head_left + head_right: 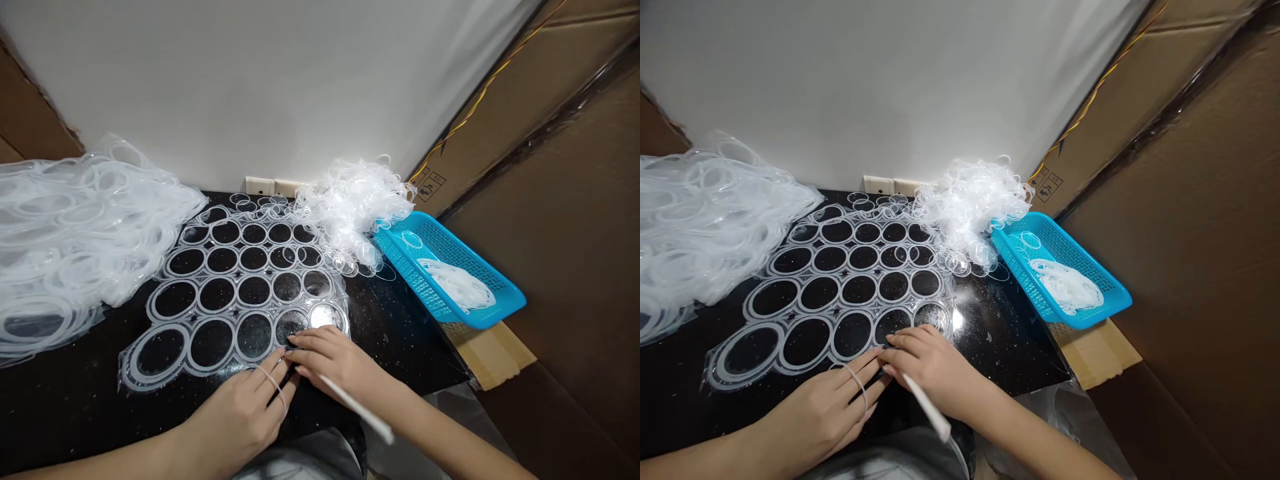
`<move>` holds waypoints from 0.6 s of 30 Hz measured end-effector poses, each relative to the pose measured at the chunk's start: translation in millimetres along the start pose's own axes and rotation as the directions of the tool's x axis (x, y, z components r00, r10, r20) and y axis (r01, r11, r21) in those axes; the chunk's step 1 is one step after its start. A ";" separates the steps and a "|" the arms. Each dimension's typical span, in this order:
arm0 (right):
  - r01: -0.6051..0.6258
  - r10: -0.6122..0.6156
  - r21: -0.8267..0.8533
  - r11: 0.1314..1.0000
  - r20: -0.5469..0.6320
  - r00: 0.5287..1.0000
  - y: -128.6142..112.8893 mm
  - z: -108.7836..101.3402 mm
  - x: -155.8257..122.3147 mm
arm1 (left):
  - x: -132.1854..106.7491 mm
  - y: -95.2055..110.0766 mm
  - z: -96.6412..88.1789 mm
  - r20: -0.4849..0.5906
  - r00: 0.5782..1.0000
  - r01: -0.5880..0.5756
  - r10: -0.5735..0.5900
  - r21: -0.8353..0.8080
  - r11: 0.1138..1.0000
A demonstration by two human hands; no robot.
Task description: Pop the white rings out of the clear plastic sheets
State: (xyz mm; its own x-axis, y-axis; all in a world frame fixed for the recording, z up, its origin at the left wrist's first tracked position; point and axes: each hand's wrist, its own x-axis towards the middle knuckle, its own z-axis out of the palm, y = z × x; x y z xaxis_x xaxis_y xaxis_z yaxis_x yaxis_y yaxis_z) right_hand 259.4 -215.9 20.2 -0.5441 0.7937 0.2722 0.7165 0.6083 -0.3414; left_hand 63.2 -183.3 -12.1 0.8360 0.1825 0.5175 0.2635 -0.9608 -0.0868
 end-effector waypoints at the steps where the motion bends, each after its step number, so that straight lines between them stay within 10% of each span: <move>1: 0.026 -0.027 -0.069 0.997 -0.014 1.000 -1.2 4.8 -1.4 | -0.5 0.4 0.3 -0.001 1.000 0.018 -0.018 -0.008 1.000; 13: -0.055 0.048 -0.040 0.998 -0.164 0.985 26.7 -11.0 25.0 | 4.1 -13.2 -11.2 0.150 0.989 0.005 0.005 -0.068 0.998; 18: -0.143 0.128 0.243 0.959 0.079 0.989 14.4 -20.4 22.1 | 7.5 -13.7 -21.9 0.115 0.990 -0.073 0.086 -0.112 0.991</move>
State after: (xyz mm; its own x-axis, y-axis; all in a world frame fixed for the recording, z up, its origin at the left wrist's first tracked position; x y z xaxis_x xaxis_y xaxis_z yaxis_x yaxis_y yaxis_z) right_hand 266.6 -189.8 39.6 -0.4810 0.8630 0.1544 0.6594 0.4722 -0.5851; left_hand 55.2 -173.4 11.7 0.9052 0.1222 0.4071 0.1462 -0.9888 -0.0283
